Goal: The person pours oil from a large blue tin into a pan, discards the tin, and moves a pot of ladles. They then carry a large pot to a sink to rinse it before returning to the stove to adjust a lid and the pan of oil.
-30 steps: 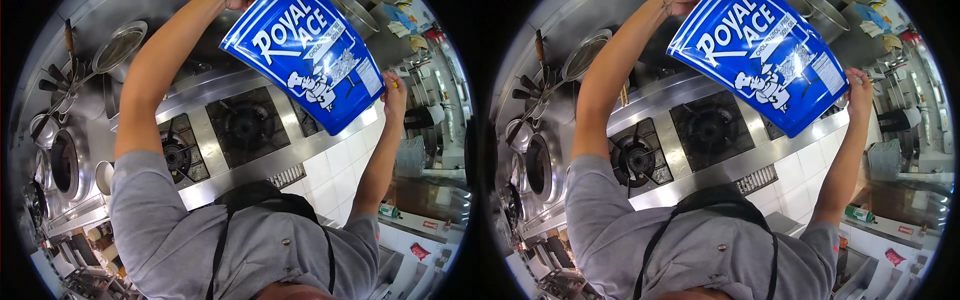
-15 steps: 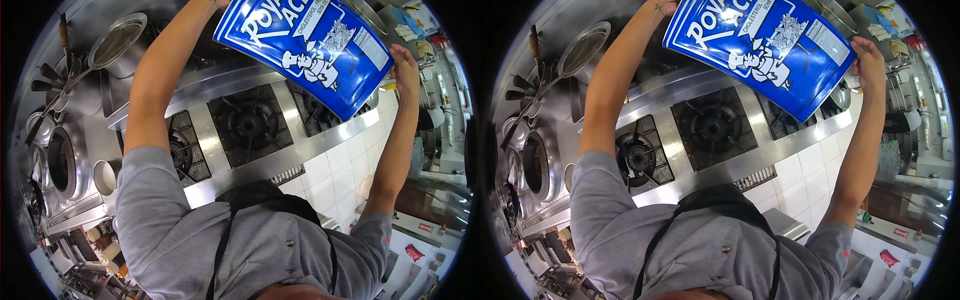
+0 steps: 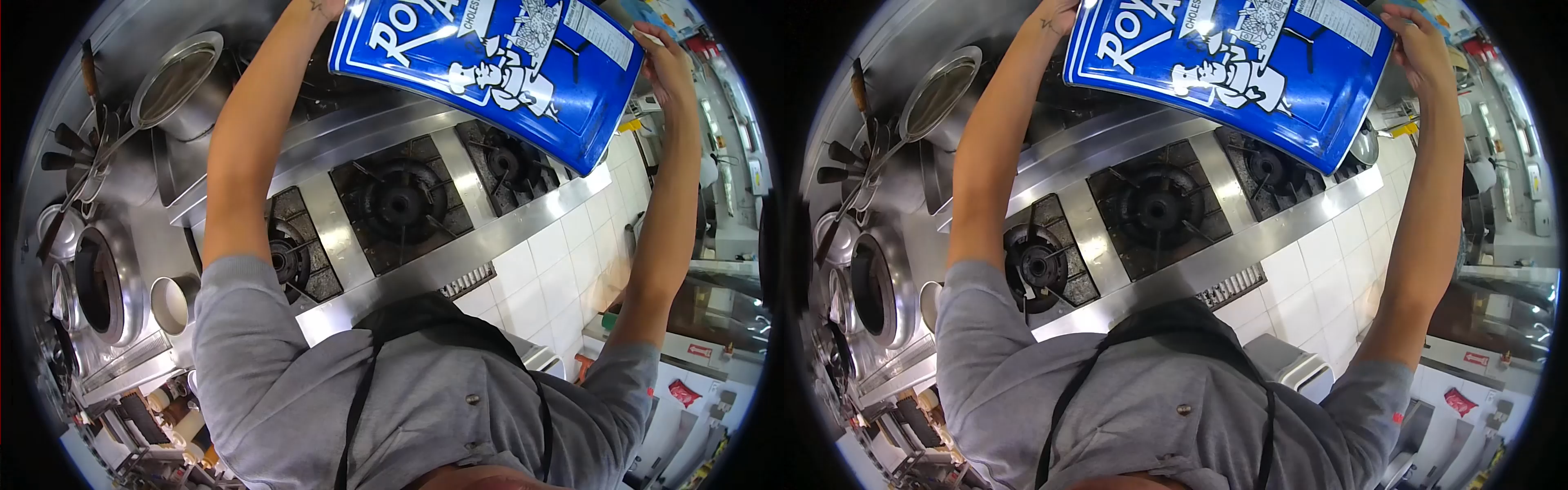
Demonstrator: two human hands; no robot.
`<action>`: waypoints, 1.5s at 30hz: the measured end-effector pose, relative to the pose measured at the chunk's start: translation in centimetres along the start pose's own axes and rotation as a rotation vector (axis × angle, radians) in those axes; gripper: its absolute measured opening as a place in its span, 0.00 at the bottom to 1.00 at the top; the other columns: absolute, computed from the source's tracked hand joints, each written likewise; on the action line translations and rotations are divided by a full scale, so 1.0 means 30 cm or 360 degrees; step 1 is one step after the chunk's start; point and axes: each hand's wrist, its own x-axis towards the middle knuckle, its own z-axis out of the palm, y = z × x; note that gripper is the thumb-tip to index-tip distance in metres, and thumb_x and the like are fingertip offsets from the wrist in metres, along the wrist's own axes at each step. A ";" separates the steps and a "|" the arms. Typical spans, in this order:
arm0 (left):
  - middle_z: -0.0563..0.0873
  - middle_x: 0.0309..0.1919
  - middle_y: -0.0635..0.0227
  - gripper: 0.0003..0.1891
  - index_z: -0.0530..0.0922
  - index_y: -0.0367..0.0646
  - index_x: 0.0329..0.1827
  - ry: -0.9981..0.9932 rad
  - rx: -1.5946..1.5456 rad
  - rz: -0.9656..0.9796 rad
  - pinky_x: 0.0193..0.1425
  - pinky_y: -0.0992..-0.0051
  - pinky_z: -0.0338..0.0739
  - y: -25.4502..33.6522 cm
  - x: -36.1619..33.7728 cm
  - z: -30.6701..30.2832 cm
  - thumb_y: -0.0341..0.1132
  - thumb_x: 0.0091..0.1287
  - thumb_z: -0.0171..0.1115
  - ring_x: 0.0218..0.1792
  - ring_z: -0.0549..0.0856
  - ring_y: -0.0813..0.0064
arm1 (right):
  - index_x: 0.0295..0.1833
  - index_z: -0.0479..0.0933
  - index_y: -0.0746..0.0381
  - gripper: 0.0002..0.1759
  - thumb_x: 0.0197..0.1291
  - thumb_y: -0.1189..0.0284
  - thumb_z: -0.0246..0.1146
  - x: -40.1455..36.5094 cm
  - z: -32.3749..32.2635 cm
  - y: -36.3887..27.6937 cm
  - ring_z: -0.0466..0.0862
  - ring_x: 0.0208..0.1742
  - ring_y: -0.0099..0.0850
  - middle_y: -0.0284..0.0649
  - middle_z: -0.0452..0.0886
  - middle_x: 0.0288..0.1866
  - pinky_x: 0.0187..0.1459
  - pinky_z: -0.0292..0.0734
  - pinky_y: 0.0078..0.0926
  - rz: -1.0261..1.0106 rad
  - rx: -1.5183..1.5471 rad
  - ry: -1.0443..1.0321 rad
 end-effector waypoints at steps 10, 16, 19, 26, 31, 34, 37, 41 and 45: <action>0.85 0.34 0.57 0.21 0.80 0.38 0.42 0.0119 -0.0174 0.0039 0.33 0.65 0.84 -0.010 -0.064 0.028 0.50 0.66 0.56 0.31 0.85 0.64 | 0.49 0.76 0.61 0.14 0.59 0.69 0.60 0.054 0.014 -0.052 0.65 0.18 0.11 0.27 0.75 0.28 0.16 0.54 0.10 -0.0051 -0.0089 0.0017; 0.85 0.37 0.57 0.24 0.79 0.38 0.45 -0.0006 -0.0062 0.0008 0.39 0.65 0.84 0.005 -0.043 -0.010 0.54 0.65 0.55 0.36 0.85 0.65 | 0.50 0.77 0.61 0.14 0.60 0.70 0.55 0.113 0.011 -0.085 0.61 0.15 0.11 0.24 0.71 0.22 0.15 0.51 0.11 -0.0068 -0.0068 0.0118; 0.85 0.37 0.57 0.24 0.80 0.39 0.44 0.0089 -0.0073 0.0080 0.37 0.65 0.84 0.011 -0.044 -0.017 0.54 0.65 0.56 0.35 0.86 0.65 | 0.47 0.78 0.59 0.15 0.56 0.65 0.62 0.144 -0.044 -0.109 0.72 0.21 0.13 0.29 0.81 0.32 0.19 0.64 0.13 -0.0093 -0.0125 -0.0190; 0.85 0.39 0.57 0.28 0.79 0.38 0.47 0.0119 0.0017 0.0073 0.40 0.64 0.84 0.032 -0.044 -0.004 0.57 0.66 0.50 0.37 0.86 0.63 | 0.31 0.74 0.60 0.03 0.53 0.73 0.58 -0.038 0.141 -0.336 0.67 0.16 0.22 0.32 0.70 0.19 0.16 0.59 0.21 -0.0171 -0.0364 0.0281; 0.85 0.39 0.58 0.28 0.79 0.38 0.46 0.0027 0.0046 0.0119 0.42 0.66 0.82 0.041 -0.044 -0.008 0.58 0.65 0.52 0.37 0.85 0.65 | 0.29 0.73 0.60 0.03 0.53 0.73 0.57 0.023 0.116 -0.340 0.67 0.16 0.22 0.32 0.68 0.18 0.14 0.58 0.22 -0.0169 -0.0289 0.0225; 0.85 0.39 0.59 0.27 0.79 0.39 0.46 -0.0055 -0.0076 0.0105 0.42 0.66 0.82 0.043 -0.048 -0.010 0.57 0.64 0.54 0.36 0.85 0.65 | 0.28 0.72 0.60 0.04 0.53 0.73 0.58 0.053 0.106 -0.346 0.65 0.15 0.22 0.32 0.67 0.17 0.13 0.56 0.23 -0.0128 -0.0300 0.0242; 0.85 0.39 0.59 0.26 0.79 0.39 0.46 -0.0011 -0.0037 0.0155 0.40 0.66 0.83 0.044 -0.050 -0.015 0.56 0.63 0.56 0.36 0.85 0.66 | 0.28 0.72 0.61 0.04 0.53 0.73 0.58 0.047 0.122 -0.371 0.64 0.13 0.22 0.32 0.66 0.17 0.12 0.54 0.23 -0.0256 -0.0226 0.0175; 0.85 0.38 0.59 0.26 0.79 0.38 0.45 -0.0010 -0.0104 0.0152 0.39 0.66 0.83 0.049 -0.058 -0.011 0.56 0.63 0.57 0.35 0.85 0.66 | 0.28 0.72 0.62 0.05 0.53 0.73 0.58 0.057 0.132 -0.419 0.63 0.12 0.23 0.32 0.65 0.16 0.11 0.53 0.24 -0.0287 -0.0273 0.0229; 0.85 0.38 0.59 0.25 0.79 0.39 0.45 -0.0020 -0.0132 0.0146 0.40 0.66 0.82 0.053 -0.061 -0.001 0.55 0.62 0.59 0.35 0.85 0.66 | 0.29 0.73 0.65 0.07 0.53 0.72 0.58 0.022 0.150 -0.446 0.63 0.11 0.25 0.34 0.64 0.15 0.10 0.54 0.26 -0.0417 -0.0346 0.0248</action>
